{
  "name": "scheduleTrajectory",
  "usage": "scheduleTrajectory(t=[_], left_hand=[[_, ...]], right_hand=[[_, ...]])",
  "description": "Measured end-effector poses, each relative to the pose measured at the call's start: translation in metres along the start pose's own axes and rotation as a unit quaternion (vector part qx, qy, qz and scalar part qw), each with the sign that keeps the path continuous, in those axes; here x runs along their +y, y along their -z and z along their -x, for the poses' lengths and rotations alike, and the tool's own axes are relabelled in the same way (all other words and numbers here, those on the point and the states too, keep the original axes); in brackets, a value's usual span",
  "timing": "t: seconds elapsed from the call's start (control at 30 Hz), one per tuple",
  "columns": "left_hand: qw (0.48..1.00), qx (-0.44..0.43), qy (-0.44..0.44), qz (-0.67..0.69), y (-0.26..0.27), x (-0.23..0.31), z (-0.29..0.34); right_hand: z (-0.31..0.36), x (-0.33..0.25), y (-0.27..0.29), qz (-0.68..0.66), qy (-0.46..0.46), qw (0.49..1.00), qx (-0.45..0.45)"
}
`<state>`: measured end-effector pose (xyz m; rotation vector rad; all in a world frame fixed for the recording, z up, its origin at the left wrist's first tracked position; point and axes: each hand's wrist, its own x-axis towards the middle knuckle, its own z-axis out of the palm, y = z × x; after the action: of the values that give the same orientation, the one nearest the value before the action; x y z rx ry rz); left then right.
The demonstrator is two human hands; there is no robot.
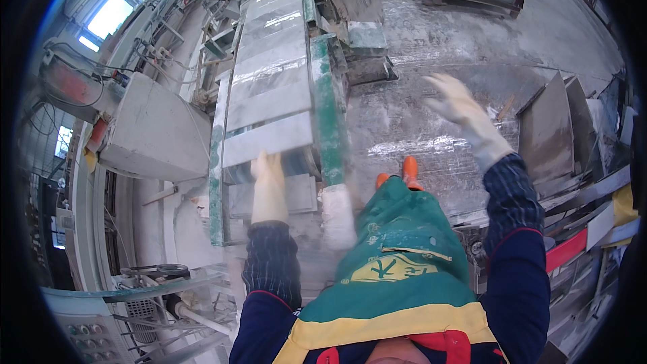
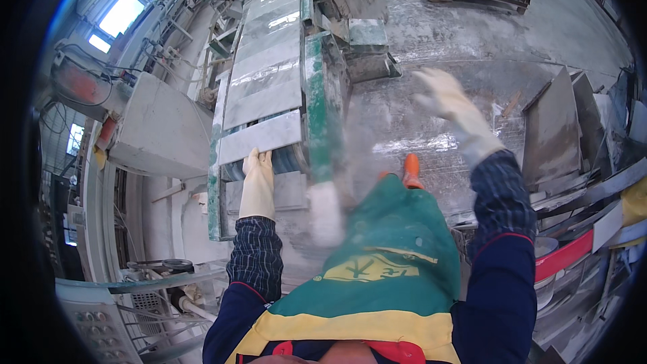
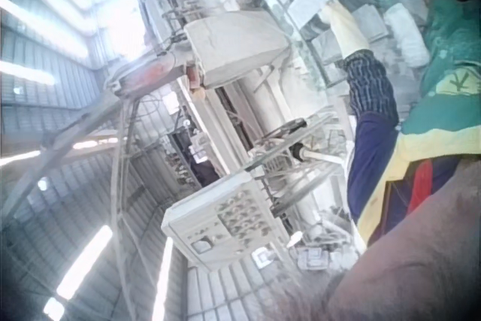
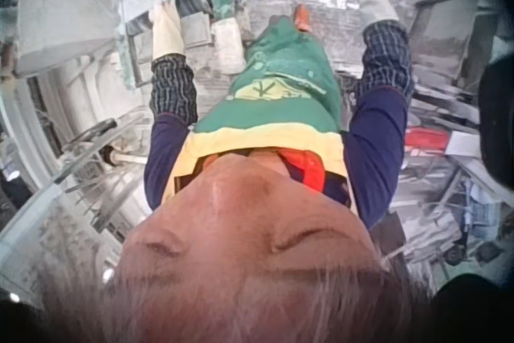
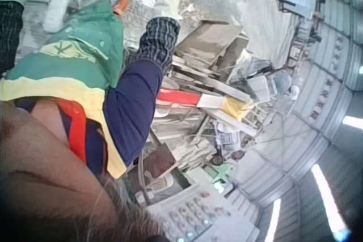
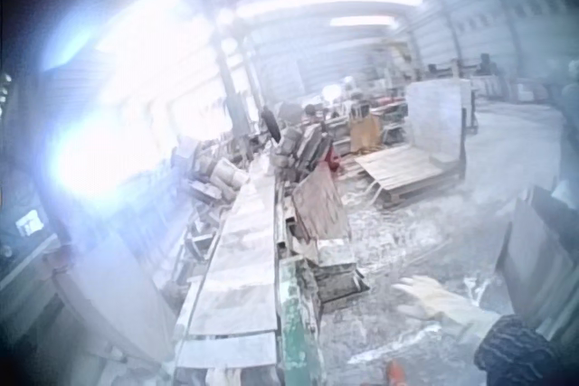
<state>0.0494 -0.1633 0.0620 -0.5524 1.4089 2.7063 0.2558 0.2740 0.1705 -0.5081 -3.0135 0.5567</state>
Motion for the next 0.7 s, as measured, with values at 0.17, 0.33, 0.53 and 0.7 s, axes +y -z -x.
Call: scheduleTrajectory(t=[0.17,0.33,0.53,0.7], left_hand=[[1.0,0.001,0.003,-0.007,-0.003,-0.004,-0.012],[1.0,-0.014,0.011,0.0,-0.011,-0.002,-0.02],[0.999,0.028,0.003,-0.022,-0.015,-0.006,-0.027],[0.964,0.037,0.042,-0.261,0.005,0.009,-0.052]], right_hand=[[0.115,0.149,0.017,-0.149,-0.267,0.942,0.139],[0.259,0.253,0.009,-0.226,-0.381,0.869,0.222],[0.374,0.292,0.003,-0.192,-0.42,0.83,0.312],[0.399,0.299,0.009,-0.271,-0.386,0.786,0.4]])
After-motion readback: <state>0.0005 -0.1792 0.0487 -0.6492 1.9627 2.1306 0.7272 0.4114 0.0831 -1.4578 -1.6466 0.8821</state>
